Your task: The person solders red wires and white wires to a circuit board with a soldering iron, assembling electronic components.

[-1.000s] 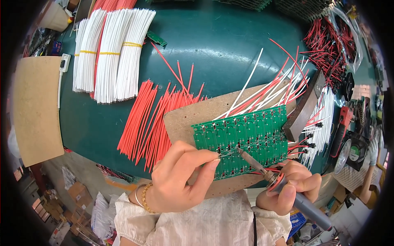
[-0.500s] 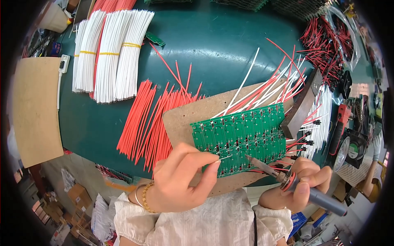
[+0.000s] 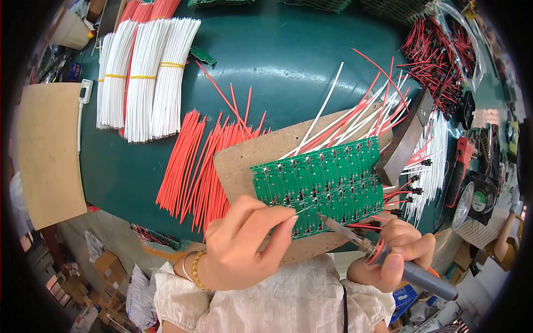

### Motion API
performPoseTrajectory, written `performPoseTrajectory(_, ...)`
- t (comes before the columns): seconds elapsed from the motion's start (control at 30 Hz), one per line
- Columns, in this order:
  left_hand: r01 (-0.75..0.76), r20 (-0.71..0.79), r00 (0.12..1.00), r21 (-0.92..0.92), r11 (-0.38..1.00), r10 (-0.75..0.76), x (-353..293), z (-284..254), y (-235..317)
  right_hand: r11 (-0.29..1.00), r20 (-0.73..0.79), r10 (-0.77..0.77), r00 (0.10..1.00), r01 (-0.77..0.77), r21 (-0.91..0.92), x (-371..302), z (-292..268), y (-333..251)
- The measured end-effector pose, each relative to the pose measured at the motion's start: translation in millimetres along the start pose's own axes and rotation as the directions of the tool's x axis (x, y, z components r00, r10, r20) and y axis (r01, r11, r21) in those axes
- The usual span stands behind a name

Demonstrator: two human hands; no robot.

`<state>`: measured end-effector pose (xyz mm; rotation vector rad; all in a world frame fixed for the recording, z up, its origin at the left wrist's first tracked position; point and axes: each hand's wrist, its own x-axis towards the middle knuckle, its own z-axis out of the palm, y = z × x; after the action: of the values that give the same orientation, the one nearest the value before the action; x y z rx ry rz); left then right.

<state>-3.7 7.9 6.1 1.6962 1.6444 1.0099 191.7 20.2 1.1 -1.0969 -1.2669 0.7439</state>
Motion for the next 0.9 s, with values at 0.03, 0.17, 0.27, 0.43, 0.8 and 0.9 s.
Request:
performPoseTrajectory(0.03,0.037,-0.007,0.999,0.001,0.999,-0.037,-0.2,-2.1,1.9,1.0,0.001,-0.002,1.0,0.002,0.001,0.1,-2.3,0.7)
performPoseTrajectory(0.17,-0.098,-0.046,0.994,0.008,0.995,0.099,7.0,5.3,0.2,0.992,-0.072,-0.092,0.993,0.084,-0.098,0.0,-4.0,3.3)
performPoseTrajectory(0.27,-0.095,-0.017,0.995,0.043,0.995,0.096,6.5,13.6,-1.8,0.988,-0.093,-0.111,0.99,0.1,-0.115,-1.3,4.5,5.7)
performPoseTrajectory(0.43,-0.117,-0.038,0.992,0.074,0.99,0.12,8.3,18.9,-2.4,0.985,-0.111,-0.108,0.988,0.092,-0.145,-1.2,16.2,6.8)
performPoseTrajectory(0.8,-0.18,0.045,0.983,0.137,0.974,0.176,3.9,9.9,0.5,0.979,-0.165,-0.154,0.974,0.128,-0.159,-5.2,8.2,9.2)
performPoseTrajectory(0.9,-0.099,-0.002,0.995,0.098,0.99,0.099,10.9,7.1,8.3,0.99,-0.302,-0.109,0.947,0.077,-0.115,-6.2,10.9,3.8)
